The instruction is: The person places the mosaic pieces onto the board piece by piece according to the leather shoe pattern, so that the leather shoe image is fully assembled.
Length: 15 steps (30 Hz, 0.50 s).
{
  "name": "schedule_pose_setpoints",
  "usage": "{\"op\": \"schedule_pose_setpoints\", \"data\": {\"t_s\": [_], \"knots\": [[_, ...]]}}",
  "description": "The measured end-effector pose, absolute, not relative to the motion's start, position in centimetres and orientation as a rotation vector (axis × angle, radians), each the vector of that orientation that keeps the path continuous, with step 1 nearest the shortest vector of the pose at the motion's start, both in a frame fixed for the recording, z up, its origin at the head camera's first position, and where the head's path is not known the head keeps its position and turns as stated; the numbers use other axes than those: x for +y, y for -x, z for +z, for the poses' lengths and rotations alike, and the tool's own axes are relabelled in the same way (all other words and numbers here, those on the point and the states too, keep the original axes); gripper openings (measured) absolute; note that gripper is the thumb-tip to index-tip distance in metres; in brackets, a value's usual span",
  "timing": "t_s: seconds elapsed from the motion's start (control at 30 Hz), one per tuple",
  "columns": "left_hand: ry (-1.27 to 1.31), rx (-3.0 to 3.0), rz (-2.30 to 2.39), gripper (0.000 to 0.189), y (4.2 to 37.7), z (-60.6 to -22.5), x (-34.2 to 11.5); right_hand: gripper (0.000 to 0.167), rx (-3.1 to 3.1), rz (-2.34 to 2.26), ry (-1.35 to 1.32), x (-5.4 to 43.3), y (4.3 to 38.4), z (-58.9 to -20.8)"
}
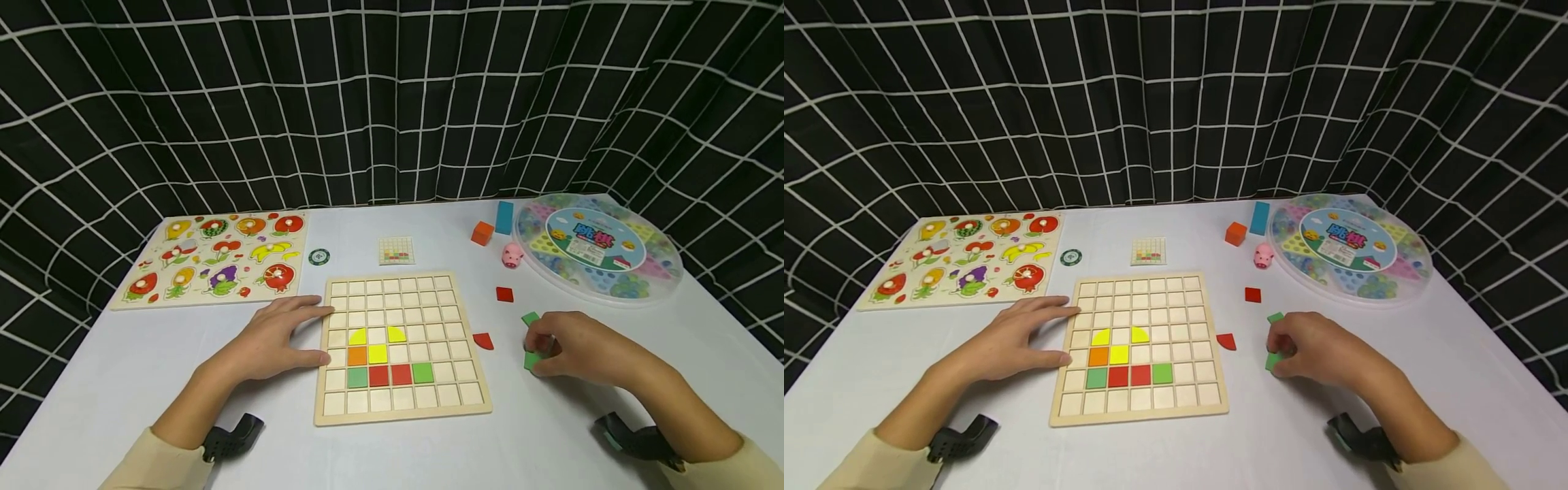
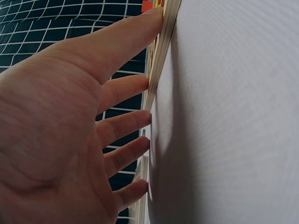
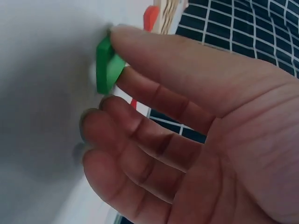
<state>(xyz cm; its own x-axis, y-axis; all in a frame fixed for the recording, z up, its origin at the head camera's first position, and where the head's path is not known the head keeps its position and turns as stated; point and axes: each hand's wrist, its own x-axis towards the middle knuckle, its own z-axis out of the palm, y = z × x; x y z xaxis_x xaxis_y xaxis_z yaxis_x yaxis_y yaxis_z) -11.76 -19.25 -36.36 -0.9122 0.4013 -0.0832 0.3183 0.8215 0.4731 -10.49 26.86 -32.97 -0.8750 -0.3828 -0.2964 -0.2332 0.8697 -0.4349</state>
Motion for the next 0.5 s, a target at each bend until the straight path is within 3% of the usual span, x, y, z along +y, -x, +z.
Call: {"op": "schedule_pose_setpoints", "data": {"t_s": [0.23,0.5], "knots": [[-0.556,2.826,0.692,0.076,11.8,-36.5,-19.2,0.027,2.624,-0.588,0.506,26.2,10.7,-32.8],[-0.551,2.826,0.689,0.076,11.8,-36.4,-19.2,0.017,2.564,-0.788,0.672,25.3,11.2,-32.0]]}}
